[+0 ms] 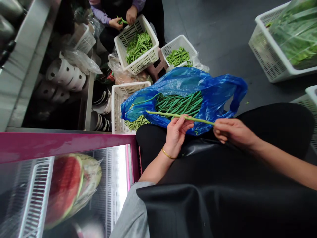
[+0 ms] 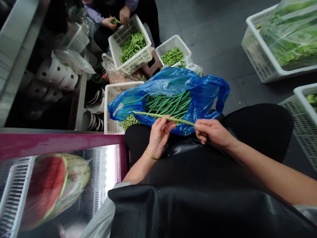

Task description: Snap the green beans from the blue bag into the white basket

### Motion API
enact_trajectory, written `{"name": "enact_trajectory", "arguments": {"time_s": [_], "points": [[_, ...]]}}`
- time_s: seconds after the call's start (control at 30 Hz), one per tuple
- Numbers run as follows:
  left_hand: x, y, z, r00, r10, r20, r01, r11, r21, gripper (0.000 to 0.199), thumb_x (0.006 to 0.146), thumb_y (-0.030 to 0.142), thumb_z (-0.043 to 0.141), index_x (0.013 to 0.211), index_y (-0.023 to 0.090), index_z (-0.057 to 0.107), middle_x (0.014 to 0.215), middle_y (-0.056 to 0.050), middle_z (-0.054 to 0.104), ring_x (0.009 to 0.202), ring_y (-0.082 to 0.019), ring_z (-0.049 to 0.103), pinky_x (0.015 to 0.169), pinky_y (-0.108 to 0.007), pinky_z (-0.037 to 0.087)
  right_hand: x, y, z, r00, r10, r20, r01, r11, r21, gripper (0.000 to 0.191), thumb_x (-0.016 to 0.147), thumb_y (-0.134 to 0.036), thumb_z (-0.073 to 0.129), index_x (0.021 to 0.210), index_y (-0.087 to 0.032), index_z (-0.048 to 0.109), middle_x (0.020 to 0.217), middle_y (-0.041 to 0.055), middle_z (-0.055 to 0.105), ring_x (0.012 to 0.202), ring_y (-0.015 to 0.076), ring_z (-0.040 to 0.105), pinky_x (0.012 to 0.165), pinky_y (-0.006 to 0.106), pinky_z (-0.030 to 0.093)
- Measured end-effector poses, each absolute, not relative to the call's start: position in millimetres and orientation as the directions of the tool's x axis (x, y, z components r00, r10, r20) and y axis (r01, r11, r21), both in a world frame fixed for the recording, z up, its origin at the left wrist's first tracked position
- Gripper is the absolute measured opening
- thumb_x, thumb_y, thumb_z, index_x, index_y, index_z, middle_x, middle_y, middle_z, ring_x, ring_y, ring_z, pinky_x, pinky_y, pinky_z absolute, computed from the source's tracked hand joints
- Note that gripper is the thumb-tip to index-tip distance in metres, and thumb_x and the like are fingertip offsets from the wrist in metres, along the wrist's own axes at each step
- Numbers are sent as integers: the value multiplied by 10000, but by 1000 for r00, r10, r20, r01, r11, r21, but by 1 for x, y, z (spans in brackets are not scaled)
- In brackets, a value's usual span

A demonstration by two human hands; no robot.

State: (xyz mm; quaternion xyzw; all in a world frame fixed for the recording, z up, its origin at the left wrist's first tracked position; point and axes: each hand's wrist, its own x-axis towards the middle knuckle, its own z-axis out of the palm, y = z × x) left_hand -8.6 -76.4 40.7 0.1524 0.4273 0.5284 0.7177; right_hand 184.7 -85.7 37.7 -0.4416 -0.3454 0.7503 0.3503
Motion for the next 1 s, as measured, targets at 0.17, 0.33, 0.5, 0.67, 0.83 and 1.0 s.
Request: {"name": "enact_trajectory", "arguments": {"time_s": [0.17,0.33,0.5,0.67,0.83,1.0], "points": [[1,-81,38,193,872,-450,-682,448,578,159,791,266,685,912,165,663,907,-57,704,983,-228,671,938,-387,488,174,-70,61,-49,928,-370,-506,-342,-791,320,720,-353,700,534,-193,496,467,-38,335,441,91,371,417,237,342],[-2,-81,39,251,860,-445,-668,486,563,135,828,292,647,910,186,633,1003,-72,694,1089,-259,628,983,-463,446,185,-90,72,-356,861,-364,-311,-476,-823,344,723,-443,688,547,-203,515,427,-35,332,383,110,374,393,263,233],[-17,-76,39,196,863,-466,-682,462,567,136,831,314,641,900,197,633,929,-56,690,1040,-249,644,975,-480,444,225,-96,57,-578,696,-426,-45,-548,-836,447,722,-527,666,477,-204,478,420,-6,386,335,91,323,393,286,186],[-25,-76,38,254,881,-399,-674,457,580,217,786,350,688,939,200,647,870,-53,686,974,-256,667,972,-488,445,240,-70,23,-564,687,-459,536,-119,-836,318,706,-518,692,726,-204,740,724,111,699,658,239,639,580,334,462],[-23,-80,40,300,895,-330,-648,445,618,314,722,367,743,972,198,657,889,-62,697,925,-266,681,958,-493,456,223,-51,25,-391,846,-361,547,-101,-831,533,733,-668,584,925,-200,751,818,107,720,609,201,620,598,331,477],[-22,-81,44,303,884,-355,-625,466,627,337,725,362,737,1003,190,659,884,-77,696,973,-293,670,951,-490,455,202,-43,53,-381,879,-288,437,-103,-894,589,708,-708,594,891,-164,726,741,78,676,590,156,556,577,294,450]]}}
